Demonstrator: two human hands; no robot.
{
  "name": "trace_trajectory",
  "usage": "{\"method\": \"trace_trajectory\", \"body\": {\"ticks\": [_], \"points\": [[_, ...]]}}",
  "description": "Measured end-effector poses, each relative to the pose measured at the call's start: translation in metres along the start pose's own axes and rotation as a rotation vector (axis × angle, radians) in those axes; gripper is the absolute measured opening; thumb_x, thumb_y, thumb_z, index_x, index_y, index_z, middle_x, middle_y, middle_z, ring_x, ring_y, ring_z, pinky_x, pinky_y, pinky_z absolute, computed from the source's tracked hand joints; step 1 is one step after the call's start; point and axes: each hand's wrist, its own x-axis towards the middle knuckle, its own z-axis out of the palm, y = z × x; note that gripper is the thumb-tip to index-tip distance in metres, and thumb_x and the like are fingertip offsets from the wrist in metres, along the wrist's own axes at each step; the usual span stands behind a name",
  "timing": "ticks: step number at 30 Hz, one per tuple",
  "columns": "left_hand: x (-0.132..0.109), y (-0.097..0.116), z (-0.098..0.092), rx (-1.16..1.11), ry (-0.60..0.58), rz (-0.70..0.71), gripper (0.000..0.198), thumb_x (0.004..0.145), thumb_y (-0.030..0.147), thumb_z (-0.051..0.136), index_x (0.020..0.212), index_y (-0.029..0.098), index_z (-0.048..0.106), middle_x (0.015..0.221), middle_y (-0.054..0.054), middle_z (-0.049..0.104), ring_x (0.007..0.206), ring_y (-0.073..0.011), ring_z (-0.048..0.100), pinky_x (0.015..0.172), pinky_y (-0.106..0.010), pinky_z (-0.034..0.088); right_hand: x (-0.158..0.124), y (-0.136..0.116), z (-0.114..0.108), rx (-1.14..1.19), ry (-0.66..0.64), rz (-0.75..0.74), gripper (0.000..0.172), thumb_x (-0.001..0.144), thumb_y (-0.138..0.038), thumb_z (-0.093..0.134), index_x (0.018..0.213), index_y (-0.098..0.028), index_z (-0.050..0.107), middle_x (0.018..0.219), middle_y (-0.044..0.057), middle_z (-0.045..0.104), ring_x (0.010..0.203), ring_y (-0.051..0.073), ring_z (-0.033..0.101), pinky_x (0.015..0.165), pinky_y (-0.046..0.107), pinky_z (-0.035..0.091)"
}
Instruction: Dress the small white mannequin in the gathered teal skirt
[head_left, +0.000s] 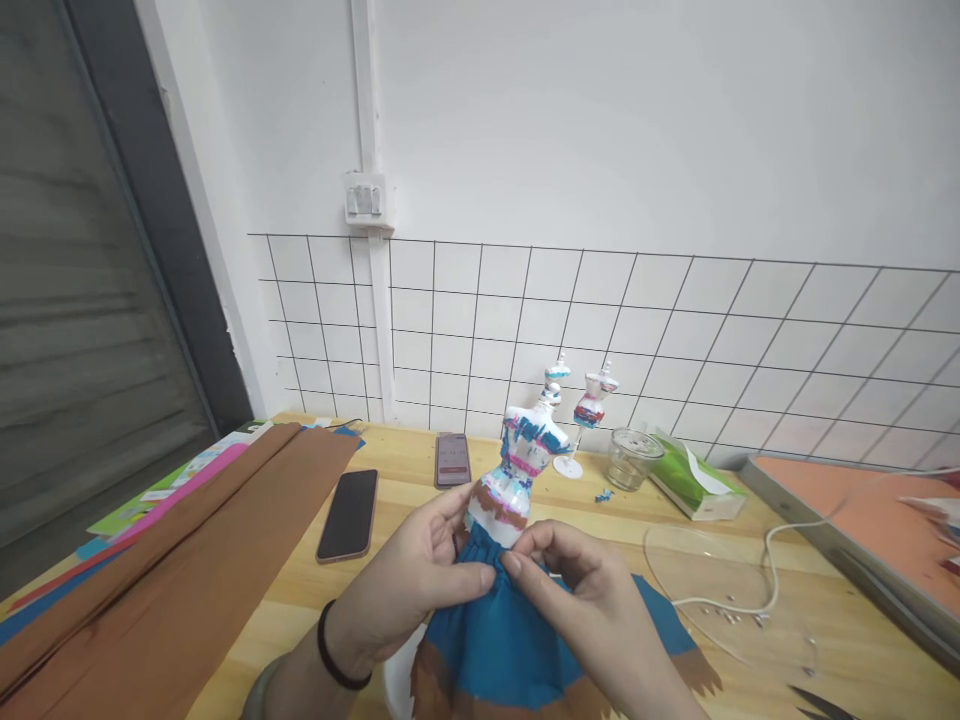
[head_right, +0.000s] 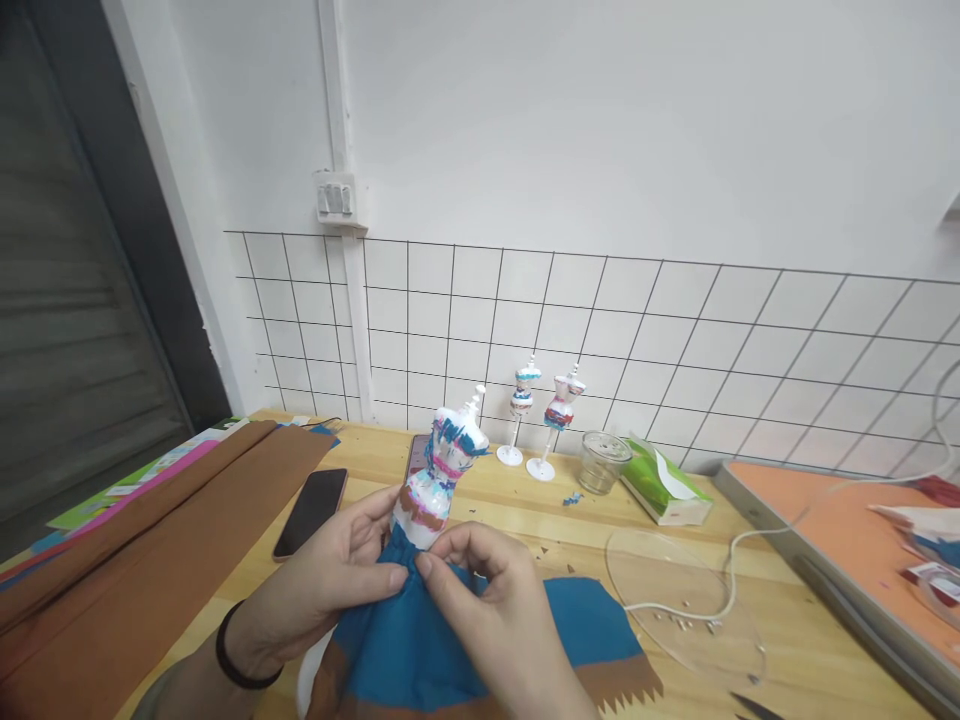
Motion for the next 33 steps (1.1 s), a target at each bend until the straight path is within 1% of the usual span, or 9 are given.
{"method": "trace_trajectory", "body": {"ticks": [6,9,12,15,18,23,28,30,33], "points": [[0.0,-0.002,0.0,0.032,-0.014,0.019,0.06,0.07,-0.002,0.061,0.124,0.021,0.05,0.125,-0.008,0.054,0.126,-0.0254,0.036,0.099,-0.035,0.035,0.002,0.0,-0.001,0.011,0.0,0.006,0.023,0.073,-0.035,0.064,0.062,-0.019,0.052,0.06,-0.003,0.052,0.058,0.012,0.047,0.054,0.022,0.038],[-0.001,-0.003,0.001,0.038,-0.014,0.016,0.059,0.07,-0.003,0.059,0.124,0.02,0.05,0.124,-0.008,0.054,0.125,-0.0254,0.037,0.098,-0.036,0.036,0.003,0.001,-0.002,-0.007,0.016,-0.018,0.021,0.074,-0.034,0.063,0.064,-0.019,0.052,0.062,-0.003,0.05,0.06,0.011,0.046,0.055,0.022,0.038],[-0.001,-0.003,0.002,0.036,-0.022,0.006,0.058,0.07,-0.003,0.058,0.123,0.02,0.051,0.122,-0.008,0.055,0.123,-0.0251,0.039,0.096,-0.035,0.038,0.004,0.001,-0.002,0.039,0.034,-0.023,0.02,0.072,-0.033,0.066,0.07,-0.019,0.051,0.065,-0.003,0.05,0.063,0.012,0.047,0.058,0.022,0.039],[0.0,-0.003,0.002,0.039,-0.029,0.007,0.056,0.07,-0.003,0.058,0.121,0.019,0.053,0.12,-0.008,0.056,0.121,-0.0247,0.041,0.093,-0.033,0.039,0.004,0.002,-0.002,0.105,0.02,-0.01,0.021,0.07,-0.032,0.067,0.074,-0.02,0.05,0.068,-0.003,0.051,0.066,0.012,0.05,0.06,0.022,0.041],[0.0,-0.004,0.001,0.025,-0.037,-0.006,0.054,0.071,0.0,0.059,0.121,0.019,0.053,0.12,-0.009,0.056,0.117,-0.0249,0.045,0.09,-0.033,0.04,0.004,0.002,-0.001,0.118,-0.002,-0.005,0.021,0.071,-0.033,0.067,0.075,-0.02,0.052,0.068,-0.003,0.052,0.065,0.012,0.05,0.06,0.022,0.041],[0.0,-0.005,0.002,0.052,-0.029,0.007,0.056,0.07,0.001,0.06,0.122,0.02,0.052,0.118,-0.009,0.058,0.112,-0.0246,0.05,0.093,-0.036,0.039,0.004,0.001,-0.001,0.073,0.008,-0.015,0.021,0.072,-0.034,0.066,0.076,-0.019,0.052,0.066,-0.003,0.052,0.063,0.012,0.05,0.059,0.023,0.041],[0.0,-0.003,0.007,0.114,0.033,0.021,0.055,0.071,0.0,0.057,0.122,0.021,0.052,0.116,-0.007,0.06,0.113,-0.0237,0.049,0.096,-0.037,0.037,0.004,0.0,-0.001,-0.054,0.046,-0.064,0.013,0.076,-0.029,0.061,0.078,-0.019,0.054,0.066,-0.003,0.052,0.062,0.012,0.049,0.058,0.023,0.04],[0.0,-0.003,0.008,0.13,0.052,0.011,0.056,0.071,-0.001,0.056,0.122,0.021,0.053,0.116,-0.007,0.06,0.112,-0.0231,0.05,0.096,-0.036,0.038,0.005,0.0,-0.001,-0.015,0.04,-0.046,0.017,0.075,-0.031,0.062,0.085,-0.019,0.054,0.066,-0.003,0.052,0.064,0.013,0.05,0.06,0.024,0.042],[0.0,-0.003,0.01,0.139,0.043,0.013,0.054,0.072,0.0,0.055,0.122,0.021,0.052,0.116,-0.007,0.06,0.112,-0.0231,0.051,0.094,-0.035,0.039,0.006,0.0,0.0,0.117,-0.023,0.005,0.032,0.073,-0.034,0.064,0.099,-0.019,0.054,0.075,0.0,0.058,0.073,0.017,0.056,0.069,0.029,0.046]]}}
